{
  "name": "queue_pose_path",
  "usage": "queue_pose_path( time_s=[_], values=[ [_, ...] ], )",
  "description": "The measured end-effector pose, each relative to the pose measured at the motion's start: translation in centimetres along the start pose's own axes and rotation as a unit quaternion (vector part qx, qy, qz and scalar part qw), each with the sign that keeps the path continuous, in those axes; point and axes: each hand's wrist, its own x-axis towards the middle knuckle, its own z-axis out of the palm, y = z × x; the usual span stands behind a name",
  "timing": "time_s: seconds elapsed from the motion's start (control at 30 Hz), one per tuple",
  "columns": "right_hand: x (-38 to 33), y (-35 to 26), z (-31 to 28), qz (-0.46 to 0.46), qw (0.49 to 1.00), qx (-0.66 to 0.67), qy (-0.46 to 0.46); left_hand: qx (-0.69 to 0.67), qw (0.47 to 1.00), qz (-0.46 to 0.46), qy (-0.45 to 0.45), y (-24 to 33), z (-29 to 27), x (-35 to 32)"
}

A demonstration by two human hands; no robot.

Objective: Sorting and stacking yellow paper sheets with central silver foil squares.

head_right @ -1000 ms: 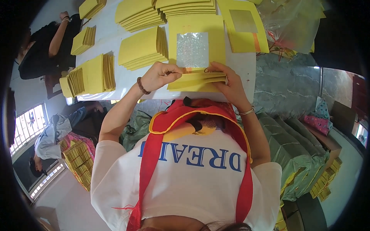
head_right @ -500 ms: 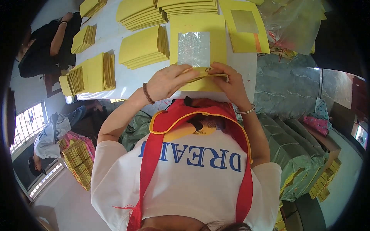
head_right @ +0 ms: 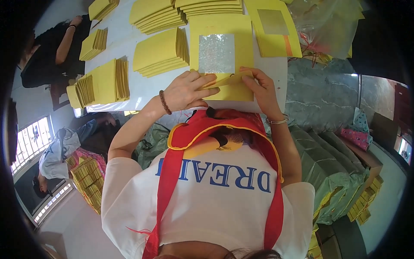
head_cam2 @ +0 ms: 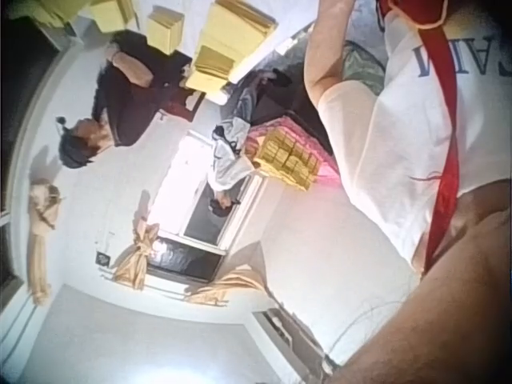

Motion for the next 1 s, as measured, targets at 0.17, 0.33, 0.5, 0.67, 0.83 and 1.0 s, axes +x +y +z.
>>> queue_pose_path(
  time_s=[0.17,0.33,0.5,0.67,0.83,1.0],
  values=[
    [0.0,0.0,-0.1,0.014,0.999,0.038,-0.003,-0.035,0.999,0.005,0.014,-0.4,0.2,-0.1],
    [0.1,0.0,-0.1,0.01,0.999,0.03,-0.002,-0.025,0.999,0.001,0.022,-0.3,0.2,-0.2],
    [0.1,-0.2,-0.1,0.02,0.999,0.032,0.004,-0.08,0.996,-0.003,0.034,-0.9,0.1,-0.2],
    [0.1,-0.1,-0.2,0.02,0.998,0.057,-0.002,-0.129,0.991,-0.009,0.03,-1.4,0.0,-0.3],
    [0.2,0.1,-0.3,0.021,0.998,0.055,0.002,-0.11,0.994,-0.008,0.019,-1.3,0.0,-0.3],
    [0.1,-0.1,-0.2,0.024,0.998,0.055,-0.003,-0.071,0.997,-0.011,-0.005,-0.7,-0.5,-0.4]
  ],
)
